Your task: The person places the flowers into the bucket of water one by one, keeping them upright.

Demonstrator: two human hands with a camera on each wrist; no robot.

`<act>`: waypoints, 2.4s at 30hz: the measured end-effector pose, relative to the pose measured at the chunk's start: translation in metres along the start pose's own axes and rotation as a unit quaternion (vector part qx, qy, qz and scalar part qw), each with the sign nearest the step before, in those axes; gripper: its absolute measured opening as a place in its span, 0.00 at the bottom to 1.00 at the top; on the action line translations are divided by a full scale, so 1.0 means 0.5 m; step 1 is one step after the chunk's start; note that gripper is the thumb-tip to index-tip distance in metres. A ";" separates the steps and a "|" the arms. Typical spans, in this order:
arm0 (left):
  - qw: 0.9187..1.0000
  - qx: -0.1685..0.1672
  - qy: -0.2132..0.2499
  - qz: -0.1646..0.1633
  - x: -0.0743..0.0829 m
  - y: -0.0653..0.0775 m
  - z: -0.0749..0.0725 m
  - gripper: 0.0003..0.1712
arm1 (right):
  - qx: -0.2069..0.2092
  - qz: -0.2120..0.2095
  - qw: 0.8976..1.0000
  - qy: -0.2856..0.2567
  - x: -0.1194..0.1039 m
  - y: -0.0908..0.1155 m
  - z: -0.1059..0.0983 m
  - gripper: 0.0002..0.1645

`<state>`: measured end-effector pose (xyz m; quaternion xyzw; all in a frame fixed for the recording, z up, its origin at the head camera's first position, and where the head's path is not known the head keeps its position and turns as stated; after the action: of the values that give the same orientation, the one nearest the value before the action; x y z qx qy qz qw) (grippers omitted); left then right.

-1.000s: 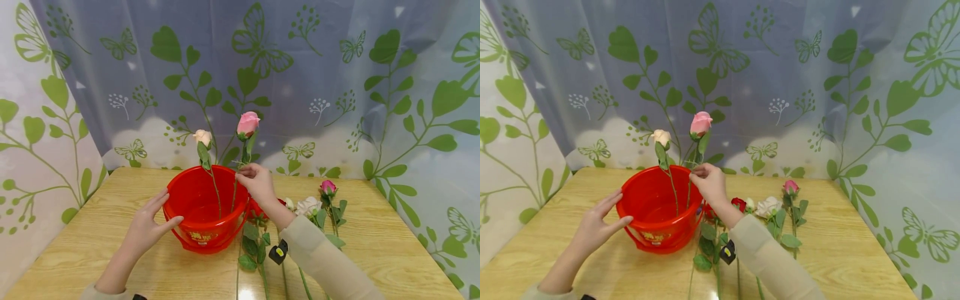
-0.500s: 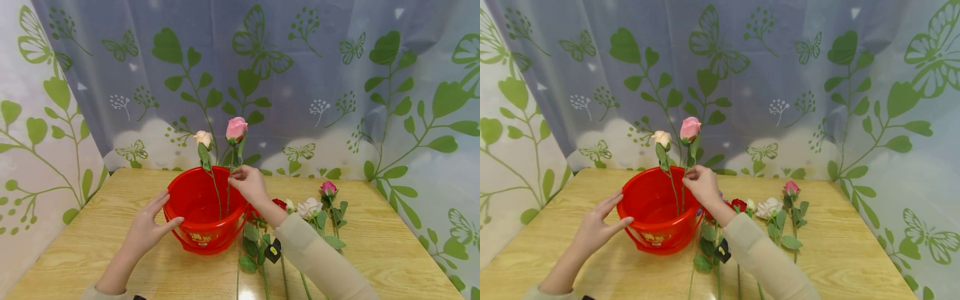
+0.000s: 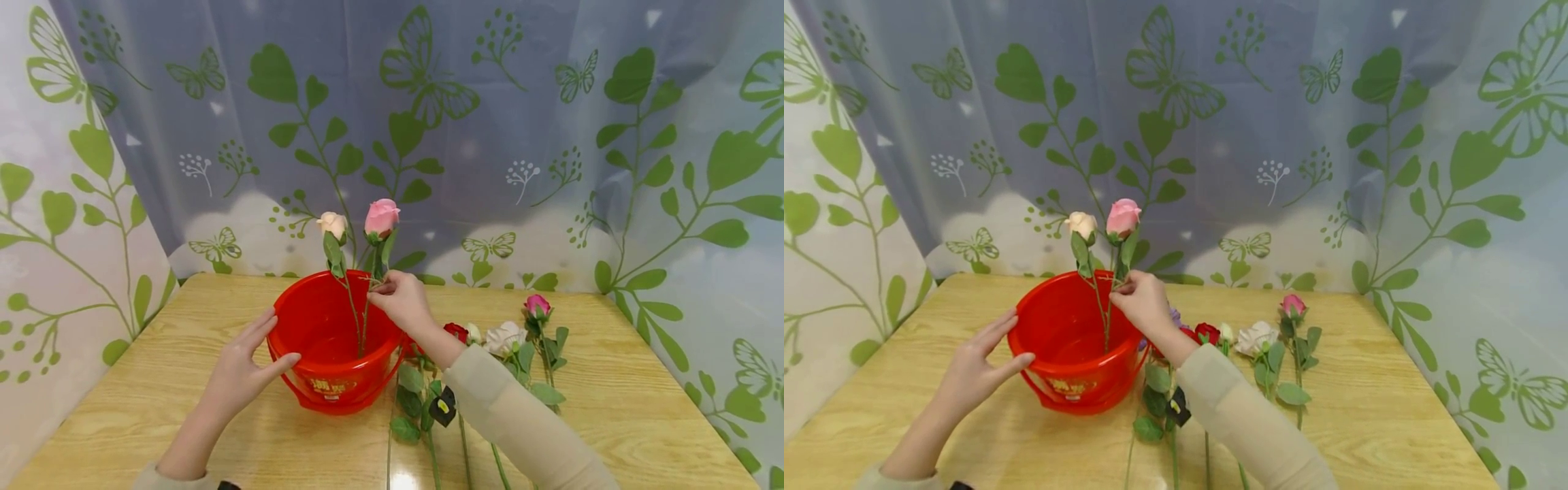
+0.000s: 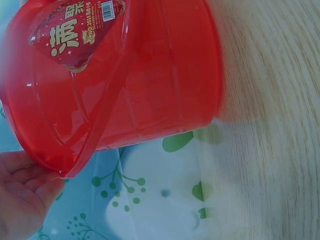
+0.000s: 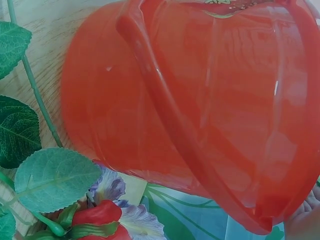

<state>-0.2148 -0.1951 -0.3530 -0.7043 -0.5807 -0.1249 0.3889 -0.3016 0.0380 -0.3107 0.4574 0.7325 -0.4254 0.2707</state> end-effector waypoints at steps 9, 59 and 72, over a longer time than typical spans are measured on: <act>1.000 -0.004 0.001 -0.002 0.005 0.000 -0.002 0.40 | -0.013 0.011 1.000 -0.017 -0.004 -0.002 0.005 0.09; 1.000 0.008 -0.003 0.001 0.005 0.002 -0.002 0.40 | -0.038 0.048 0.990 -0.126 0.033 0.150 -0.117 0.15; 1.000 0.010 -0.005 0.006 0.002 -0.001 0.000 0.40 | -0.009 0.062 0.992 -0.107 0.082 0.194 -0.175 0.17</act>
<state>-0.2152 -0.1942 -0.3522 -0.7046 -0.5794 -0.1133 0.3939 -0.2327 0.1533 -0.3363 0.4509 0.6736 -0.4477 0.3775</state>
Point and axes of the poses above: each hand's wrist, its own y-axis away from the middle knuckle, its own z-axis out of the palm, x = y × z, the point moved 3 cm from there along -y, towards the middle knuckle, and after that the axes turned 7 degrees about -z, right-handed, at the moved point
